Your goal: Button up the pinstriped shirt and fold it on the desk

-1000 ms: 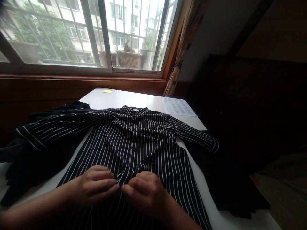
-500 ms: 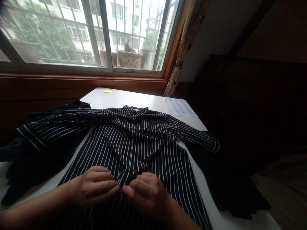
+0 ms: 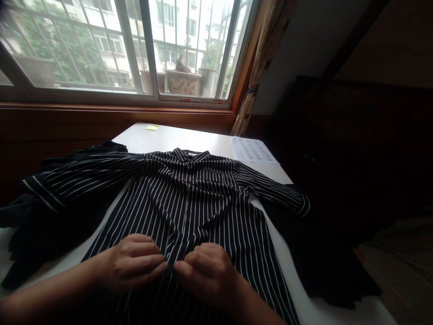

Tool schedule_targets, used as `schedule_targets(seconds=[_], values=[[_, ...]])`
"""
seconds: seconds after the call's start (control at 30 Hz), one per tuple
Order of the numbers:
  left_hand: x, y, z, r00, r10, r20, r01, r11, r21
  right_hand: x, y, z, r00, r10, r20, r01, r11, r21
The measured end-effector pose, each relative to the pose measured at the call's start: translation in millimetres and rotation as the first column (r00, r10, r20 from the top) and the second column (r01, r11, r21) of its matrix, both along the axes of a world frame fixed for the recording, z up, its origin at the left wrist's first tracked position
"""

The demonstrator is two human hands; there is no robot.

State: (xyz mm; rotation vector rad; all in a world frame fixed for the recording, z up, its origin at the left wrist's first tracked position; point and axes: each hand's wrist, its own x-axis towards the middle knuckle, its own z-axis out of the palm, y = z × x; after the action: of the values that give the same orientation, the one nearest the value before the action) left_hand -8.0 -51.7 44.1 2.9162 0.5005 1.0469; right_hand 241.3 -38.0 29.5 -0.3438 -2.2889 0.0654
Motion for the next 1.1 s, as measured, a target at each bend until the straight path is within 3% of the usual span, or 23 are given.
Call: schedule_targets(seconds=[0.5,0.93,1.1], values=[[1.6,0.7,2.7,1.000,0.017,0.023,-0.018,0.998,0.057,-3.3,0.2,0.6,1.000,-0.013,-0.028,0.013,1.000,-0.020],[-6.7,3.4,-5.0,0.997,0.006,-0.076,-0.001,0.998,0.068,1.2,5.4,-3.8,0.999,-0.005,0.032,0.012,0.978,-0.210],[-11.7,14.2,-13.2,0.993,0.117,-0.020,-0.117,0.993,-0.007,6.2,12.0,-6.1,0.998,-0.032,0.047,0.045,0.950,-0.310]])
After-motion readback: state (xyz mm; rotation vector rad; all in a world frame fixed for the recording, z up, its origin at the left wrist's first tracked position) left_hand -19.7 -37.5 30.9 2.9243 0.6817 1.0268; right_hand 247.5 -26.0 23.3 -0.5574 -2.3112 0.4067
